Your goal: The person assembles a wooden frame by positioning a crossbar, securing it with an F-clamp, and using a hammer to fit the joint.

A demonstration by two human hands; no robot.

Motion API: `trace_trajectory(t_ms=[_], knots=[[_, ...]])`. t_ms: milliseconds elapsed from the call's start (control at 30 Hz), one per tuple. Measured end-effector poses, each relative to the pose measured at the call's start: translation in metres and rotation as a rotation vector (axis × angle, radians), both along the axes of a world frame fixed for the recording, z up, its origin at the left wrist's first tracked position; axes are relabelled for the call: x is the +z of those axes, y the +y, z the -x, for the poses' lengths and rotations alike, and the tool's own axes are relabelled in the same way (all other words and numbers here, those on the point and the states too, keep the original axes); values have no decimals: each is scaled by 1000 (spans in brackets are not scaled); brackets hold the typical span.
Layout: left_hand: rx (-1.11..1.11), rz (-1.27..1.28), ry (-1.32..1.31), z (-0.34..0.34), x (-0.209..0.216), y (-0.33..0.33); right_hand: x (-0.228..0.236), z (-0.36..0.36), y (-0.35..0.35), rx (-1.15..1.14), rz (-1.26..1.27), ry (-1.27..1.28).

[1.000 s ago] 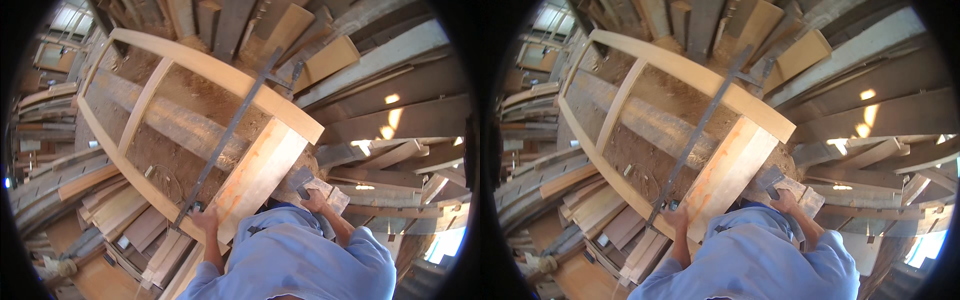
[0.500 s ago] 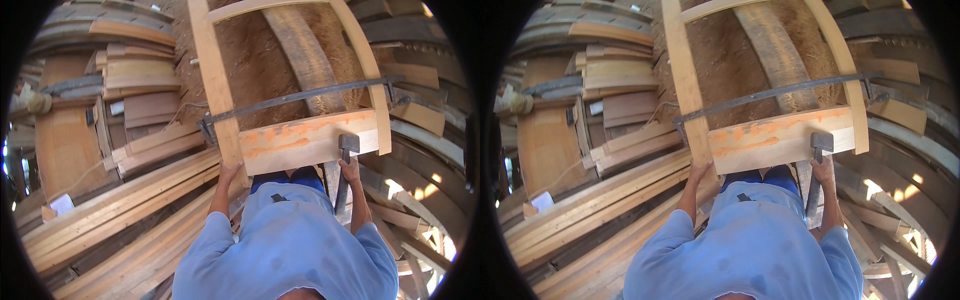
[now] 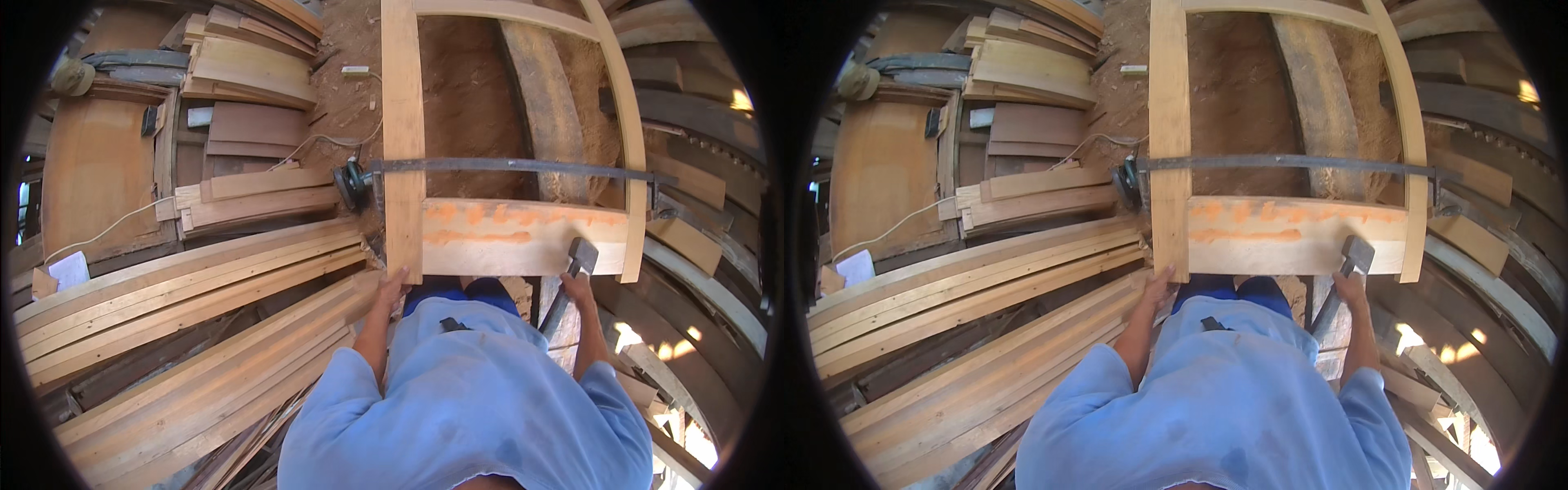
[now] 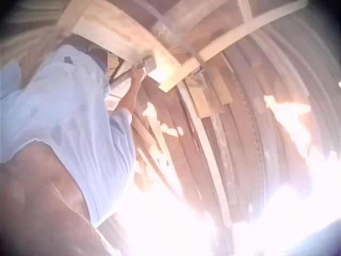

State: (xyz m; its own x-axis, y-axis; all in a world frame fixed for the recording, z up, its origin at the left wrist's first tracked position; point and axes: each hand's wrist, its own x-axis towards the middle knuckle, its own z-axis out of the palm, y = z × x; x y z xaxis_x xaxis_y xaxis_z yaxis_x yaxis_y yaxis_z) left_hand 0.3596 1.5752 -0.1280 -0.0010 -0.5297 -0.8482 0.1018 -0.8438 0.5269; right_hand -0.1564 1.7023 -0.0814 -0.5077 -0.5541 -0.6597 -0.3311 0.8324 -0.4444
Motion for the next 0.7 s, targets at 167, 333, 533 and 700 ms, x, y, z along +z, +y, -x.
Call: trace_trajectory(t_ms=[167, 333, 533, 700], knots=[[-154, 201, -228, -3, 31, -13, 8, -4, -4, 66, -61, -56], [-433, 241, -387, -9, 30, -46, 20, -12, -7, 9, -15, -22], [-458, 284, -86, -12, 6, -79, 24, -46, -25, -193, 69, 5], [-1542, 132, -453, 13, 94, -149, 43, -100, -16, -782, 196, -233]])
